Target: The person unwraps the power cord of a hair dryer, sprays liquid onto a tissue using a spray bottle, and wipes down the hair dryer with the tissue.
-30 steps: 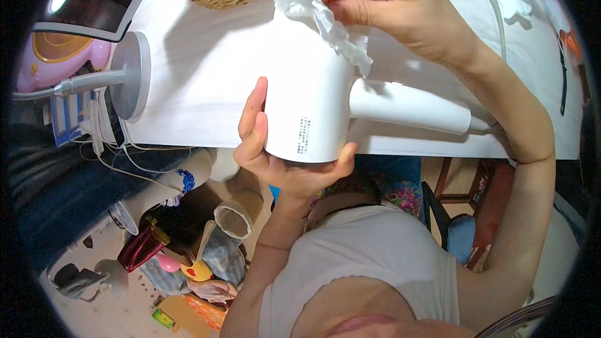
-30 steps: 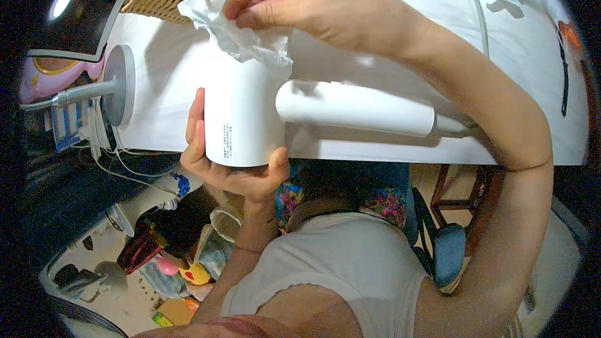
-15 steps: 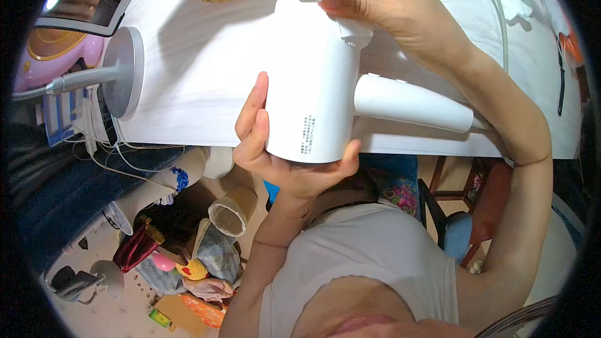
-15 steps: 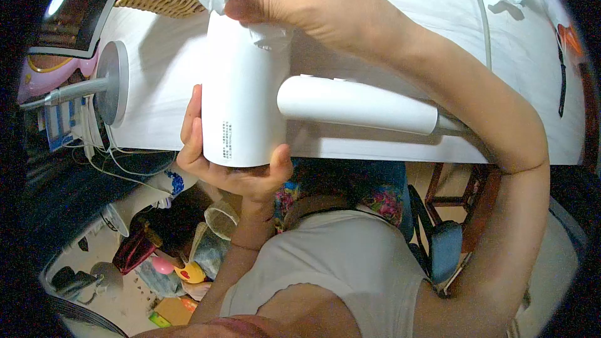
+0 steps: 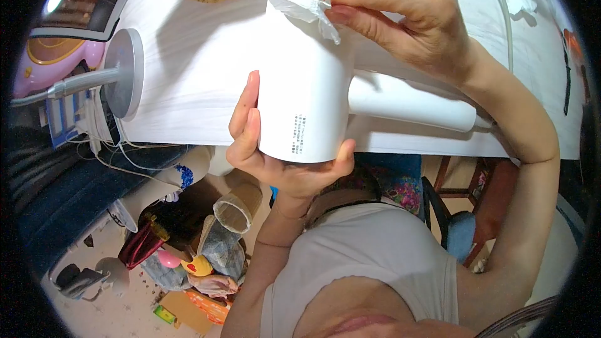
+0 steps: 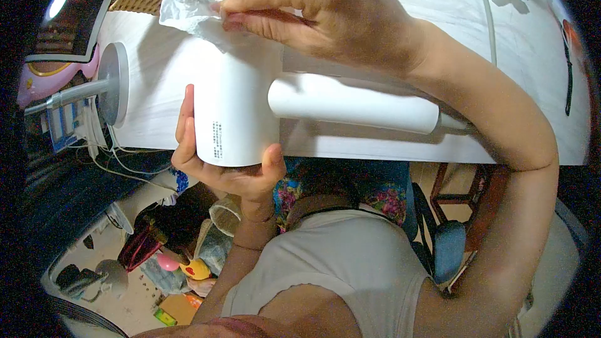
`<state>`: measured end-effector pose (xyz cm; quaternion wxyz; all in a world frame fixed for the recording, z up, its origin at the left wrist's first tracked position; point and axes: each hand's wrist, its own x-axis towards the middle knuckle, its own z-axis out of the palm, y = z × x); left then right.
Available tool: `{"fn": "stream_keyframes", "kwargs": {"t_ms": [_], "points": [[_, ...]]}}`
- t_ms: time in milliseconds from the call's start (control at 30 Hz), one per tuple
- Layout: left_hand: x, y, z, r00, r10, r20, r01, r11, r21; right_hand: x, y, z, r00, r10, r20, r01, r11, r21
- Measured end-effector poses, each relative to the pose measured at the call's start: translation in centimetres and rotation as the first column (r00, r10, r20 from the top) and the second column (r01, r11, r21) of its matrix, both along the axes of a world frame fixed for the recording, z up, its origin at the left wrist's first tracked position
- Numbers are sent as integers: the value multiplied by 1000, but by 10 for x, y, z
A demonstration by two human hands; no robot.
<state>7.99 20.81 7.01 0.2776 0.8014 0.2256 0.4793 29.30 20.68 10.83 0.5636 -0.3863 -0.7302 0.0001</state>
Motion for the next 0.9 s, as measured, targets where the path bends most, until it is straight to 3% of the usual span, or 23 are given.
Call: {"fn": "stream_keyframes", "kwargs": {"t_ms": [133,167,267,300,400,533,667,800,900], "points": [[-2,0,0,1000,7,-26,-6,1000,16,-5,2,-5,995,-29,91,13,985,170],[-2,0,0,1000,3,-23,-3,1000,8,0,-1,-2,995,-51,81,43,994,100],[-1,-1,0,1000,8,-17,-8,1000,-6,2,-5,7,979,-68,192,49,994,101],[-3,-2,1,1000,14,-27,-15,1000,-10,-6,0,-4,995,2,102,-21,983,182],[-2,-1,3,999,24,-43,-24,1000,1,-3,-2,3,989,-37,145,6,978,210],[-1,0,2,1000,19,-22,-18,1000,16,6,-1,3,980,-163,115,160,986,40],[-2,-3,0,1000,21,-19,-21,1000,15,0,-8,6,989,-46,138,32,994,100],[-4,-5,6,995,55,-78,-55,998,6,-9,10,-5,994,20,106,-52,948,313],[2,-2,1,1000,21,7,-21,1000,4,4,4,-3,995,-46,92,33,991,130]]}}
